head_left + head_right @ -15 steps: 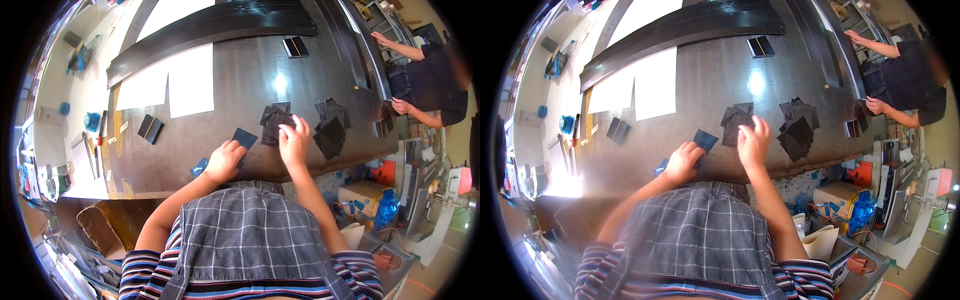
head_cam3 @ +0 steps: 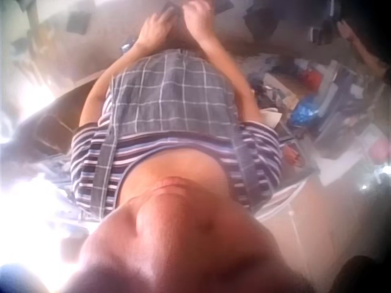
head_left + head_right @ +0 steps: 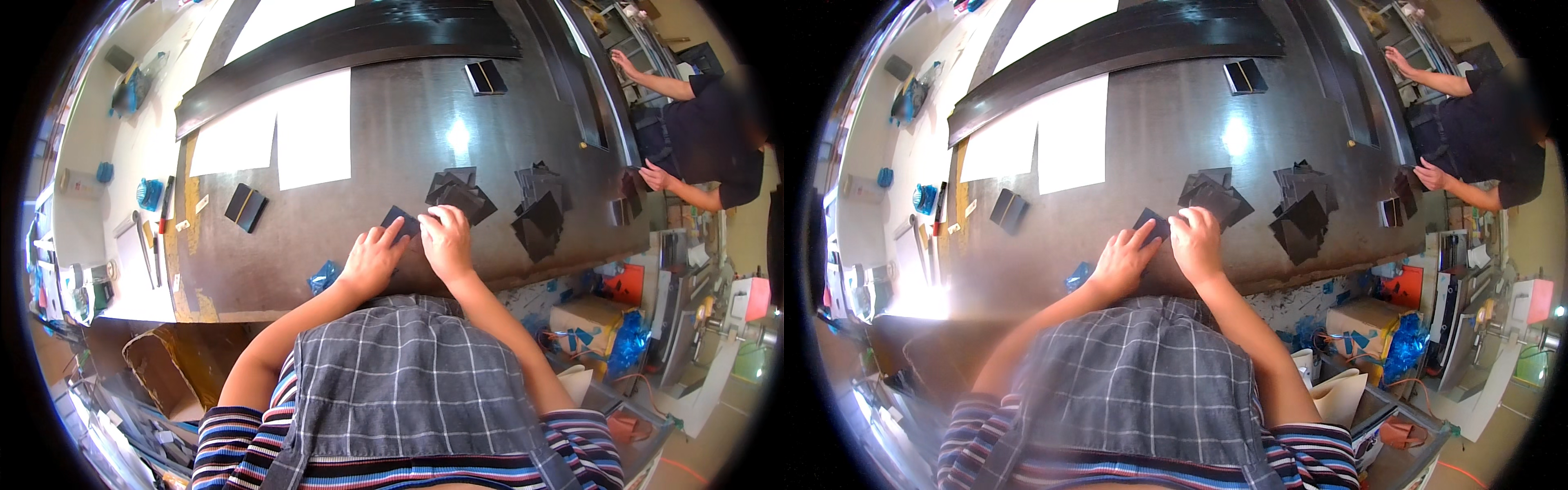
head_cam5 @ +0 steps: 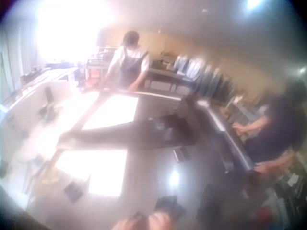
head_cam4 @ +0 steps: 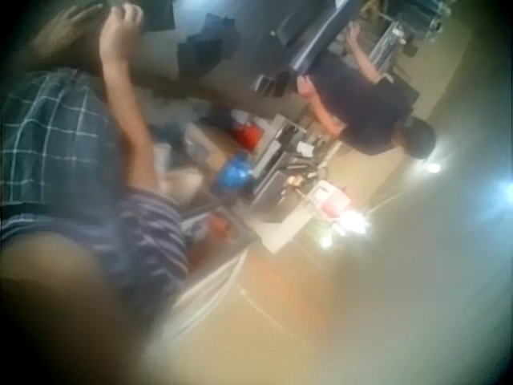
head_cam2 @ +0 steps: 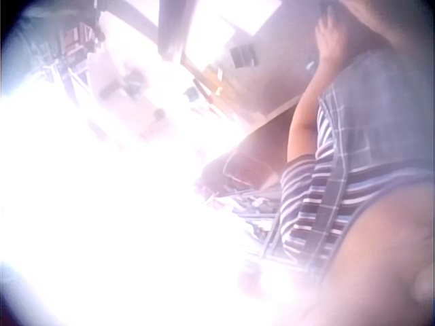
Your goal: The person handles small dark rectangular pieces and white paper squares on a metal workbench. They pick up, align, and stack the pieces, then place white paper squares between layers of larger dark panels.
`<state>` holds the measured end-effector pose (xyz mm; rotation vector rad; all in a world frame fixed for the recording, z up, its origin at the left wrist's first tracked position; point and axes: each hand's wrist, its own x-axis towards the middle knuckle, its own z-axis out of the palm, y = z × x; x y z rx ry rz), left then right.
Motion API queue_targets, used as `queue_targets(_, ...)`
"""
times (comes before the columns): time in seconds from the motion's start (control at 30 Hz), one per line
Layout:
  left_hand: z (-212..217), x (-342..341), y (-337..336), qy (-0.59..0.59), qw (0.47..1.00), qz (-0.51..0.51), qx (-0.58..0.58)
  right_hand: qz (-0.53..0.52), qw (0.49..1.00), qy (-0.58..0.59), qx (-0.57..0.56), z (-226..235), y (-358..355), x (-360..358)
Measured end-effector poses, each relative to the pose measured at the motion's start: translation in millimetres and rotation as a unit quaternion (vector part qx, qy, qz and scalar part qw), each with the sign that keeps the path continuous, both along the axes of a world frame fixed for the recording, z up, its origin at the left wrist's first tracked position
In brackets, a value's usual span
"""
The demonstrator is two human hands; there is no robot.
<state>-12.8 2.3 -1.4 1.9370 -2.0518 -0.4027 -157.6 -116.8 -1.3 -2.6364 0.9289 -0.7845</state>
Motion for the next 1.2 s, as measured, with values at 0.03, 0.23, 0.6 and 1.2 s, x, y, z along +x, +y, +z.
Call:
queue_targets(0.03, 0, 0, -1, -0.002, 1.000, -0.002, -0.002, 0.049, 0.999, 0.022, -0.007, 0, 4, -2)
queue_targets(0.23, -1, -1, -2, 0.005, 1.000, -0.001, 0.010, 0.033, 0.999, -0.019, 0.033, 2, 8, -3)
queue_targets(0.6, 8, 13, -1, 0.116, 0.987, -0.031, -0.110, -0.150, 0.798, -0.249, 0.528, -16, 18, -6)
queue_targets(1.2, -27, 69, 104, 0.014, 0.999, -0.017, -0.034, 0.002, 0.999, -0.030, -0.011, 10, -2, 2)
